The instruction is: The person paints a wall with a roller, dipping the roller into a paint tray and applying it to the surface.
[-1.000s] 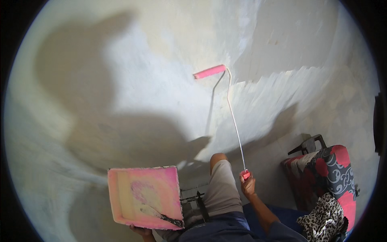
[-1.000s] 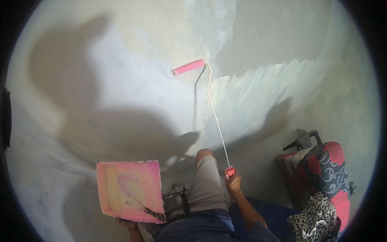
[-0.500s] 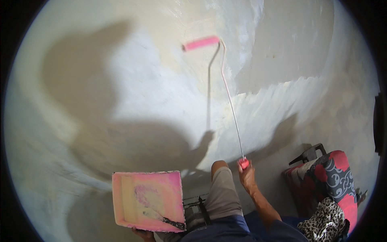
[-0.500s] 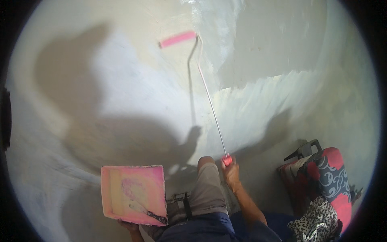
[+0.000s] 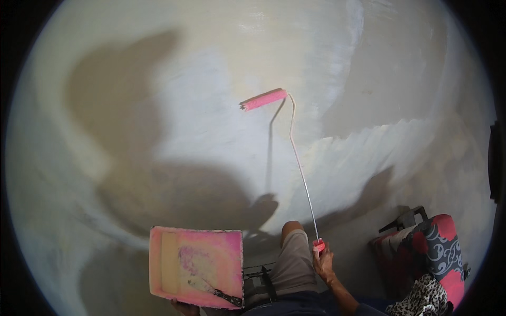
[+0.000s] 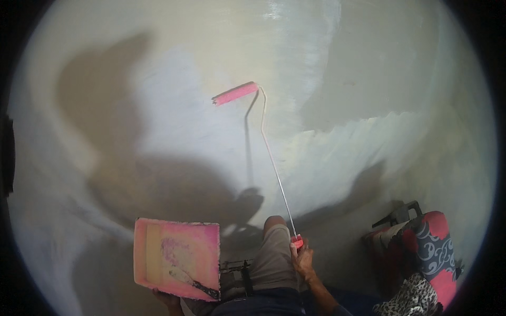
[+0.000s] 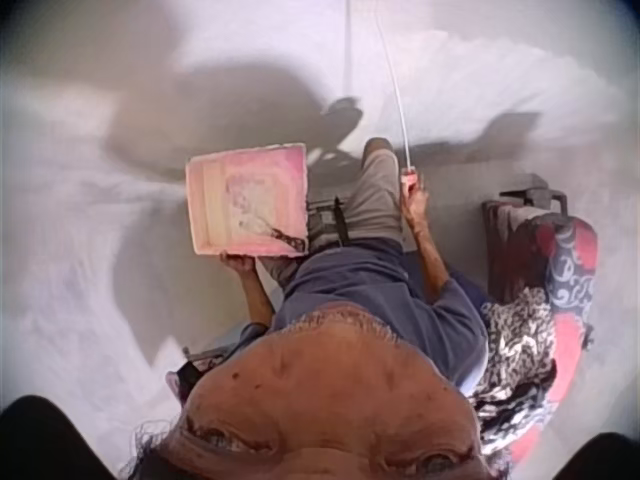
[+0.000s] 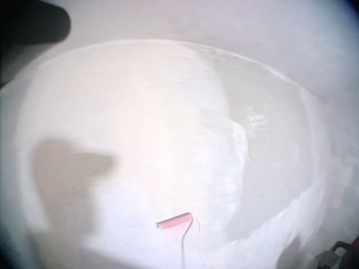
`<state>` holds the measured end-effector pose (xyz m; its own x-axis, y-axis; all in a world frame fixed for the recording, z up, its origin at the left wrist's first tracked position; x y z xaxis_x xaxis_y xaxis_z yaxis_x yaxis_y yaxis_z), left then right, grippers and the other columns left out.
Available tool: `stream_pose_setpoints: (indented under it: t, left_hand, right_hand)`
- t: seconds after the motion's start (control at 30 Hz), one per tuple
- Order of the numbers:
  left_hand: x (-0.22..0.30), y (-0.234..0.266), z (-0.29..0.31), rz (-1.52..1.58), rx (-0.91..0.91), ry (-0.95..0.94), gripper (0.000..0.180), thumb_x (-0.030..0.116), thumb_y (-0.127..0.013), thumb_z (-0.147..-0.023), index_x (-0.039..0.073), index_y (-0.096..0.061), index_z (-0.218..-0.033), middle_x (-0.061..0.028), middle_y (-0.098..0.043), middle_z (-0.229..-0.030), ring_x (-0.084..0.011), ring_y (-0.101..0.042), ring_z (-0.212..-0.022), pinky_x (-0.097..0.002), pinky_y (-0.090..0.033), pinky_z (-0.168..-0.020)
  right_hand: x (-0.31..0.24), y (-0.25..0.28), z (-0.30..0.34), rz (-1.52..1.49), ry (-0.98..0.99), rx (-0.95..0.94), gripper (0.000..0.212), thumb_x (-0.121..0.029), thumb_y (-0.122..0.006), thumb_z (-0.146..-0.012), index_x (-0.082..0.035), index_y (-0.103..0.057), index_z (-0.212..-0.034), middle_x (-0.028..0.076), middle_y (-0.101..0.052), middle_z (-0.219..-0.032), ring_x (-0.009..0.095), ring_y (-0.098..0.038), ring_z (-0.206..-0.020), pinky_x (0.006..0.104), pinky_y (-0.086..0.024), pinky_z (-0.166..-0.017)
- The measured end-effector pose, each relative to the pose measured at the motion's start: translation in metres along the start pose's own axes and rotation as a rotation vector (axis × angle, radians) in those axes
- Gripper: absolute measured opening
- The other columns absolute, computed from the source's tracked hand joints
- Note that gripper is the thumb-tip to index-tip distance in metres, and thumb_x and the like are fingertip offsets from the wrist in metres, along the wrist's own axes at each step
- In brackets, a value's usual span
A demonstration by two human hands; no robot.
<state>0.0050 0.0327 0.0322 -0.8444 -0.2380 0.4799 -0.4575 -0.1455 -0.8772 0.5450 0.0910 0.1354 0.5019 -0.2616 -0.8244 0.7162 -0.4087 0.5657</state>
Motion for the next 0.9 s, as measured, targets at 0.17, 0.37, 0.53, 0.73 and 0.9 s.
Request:
stream_pose_setpoints:
  t: [0.17, 0.37, 0.53, 0.73, 0.9]
  left_hand:
    - [0.001, -0.017, -0.001, -0.011, 0.034, -0.042, 0.057, 0.037, -0.049, -0.081, 0.006, -0.039, -0.128, -0.0102, -0.043, -0.129, -0.0248, -0.041, -0.118, -0.0420, -0.033, -0.100]
    - [-0.002, -0.012, -0.003, -0.007, 0.039, -0.016, 0.058, 0.038, -0.049, -0.080, 0.006, -0.040, -0.126, -0.0102, -0.044, -0.127, -0.0252, -0.043, -0.115, -0.0422, -0.035, -0.098]
    - [-0.003, -0.006, 0.006, 0.044, 0.072, 0.014, 0.062, 0.038, -0.053, -0.076, 0.007, -0.039, -0.128, -0.0088, -0.045, -0.127, -0.0251, -0.042, -0.117, -0.0425, -0.034, -0.100]
    - [-0.005, -0.032, 0.000, -0.013, 0.127, 0.012, 0.069, 0.041, -0.054, -0.071, 0.008, -0.037, -0.129, -0.0080, -0.044, -0.128, -0.0255, -0.042, -0.118, -0.0429, -0.035, -0.099]
    - [-0.004, -0.015, 0.004, 0.041, 0.137, 0.041, 0.068, 0.040, -0.055, -0.069, 0.009, -0.040, -0.127, -0.0071, -0.045, -0.127, -0.0248, -0.044, -0.116, -0.0421, -0.037, -0.097]
  right_hand:
    - [-0.033, 0.002, -0.020, 0.020, 0.119, 0.059, 0.048, -0.043, -0.050, -0.087, 0.002, -0.049, -0.101, 0.025, -0.059, -0.073, 0.040, -0.061, -0.068, 0.0440, -0.046, -0.060]
    - [-0.021, -0.002, -0.010, 0.022, 0.108, 0.108, 0.046, -0.041, -0.049, -0.089, 0.004, -0.048, -0.101, 0.025, -0.059, -0.072, 0.038, -0.063, -0.070, 0.0428, -0.046, -0.059]
    - [-0.029, 0.005, -0.009, -0.011, 0.025, 0.020, 0.045, -0.040, -0.049, -0.089, 0.004, -0.047, -0.100, 0.022, -0.059, -0.071, 0.032, -0.063, -0.066, 0.0397, -0.047, -0.057]
    - [-0.047, 0.004, -0.023, -0.005, 0.186, 0.163, 0.049, -0.041, -0.044, -0.091, 0.006, -0.048, -0.102, 0.014, -0.051, -0.065, 0.021, -0.048, -0.057, 0.0357, -0.041, -0.054]
    - [-0.036, 0.007, -0.021, -0.067, 0.076, 0.091, 0.051, -0.041, -0.043, -0.091, 0.007, -0.046, -0.109, 0.013, -0.050, -0.065, 0.018, -0.044, -0.057, 0.0353, -0.039, -0.055]
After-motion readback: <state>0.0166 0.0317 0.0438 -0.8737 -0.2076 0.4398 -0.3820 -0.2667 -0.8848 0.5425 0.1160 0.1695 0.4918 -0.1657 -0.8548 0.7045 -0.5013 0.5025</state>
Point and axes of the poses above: each hand's wrist, its own z-axis away from the middle knuckle, its own y-axis out of the back of the hand, x = y × z, the point moved 4 cm from there along -z, towards the middle knuckle
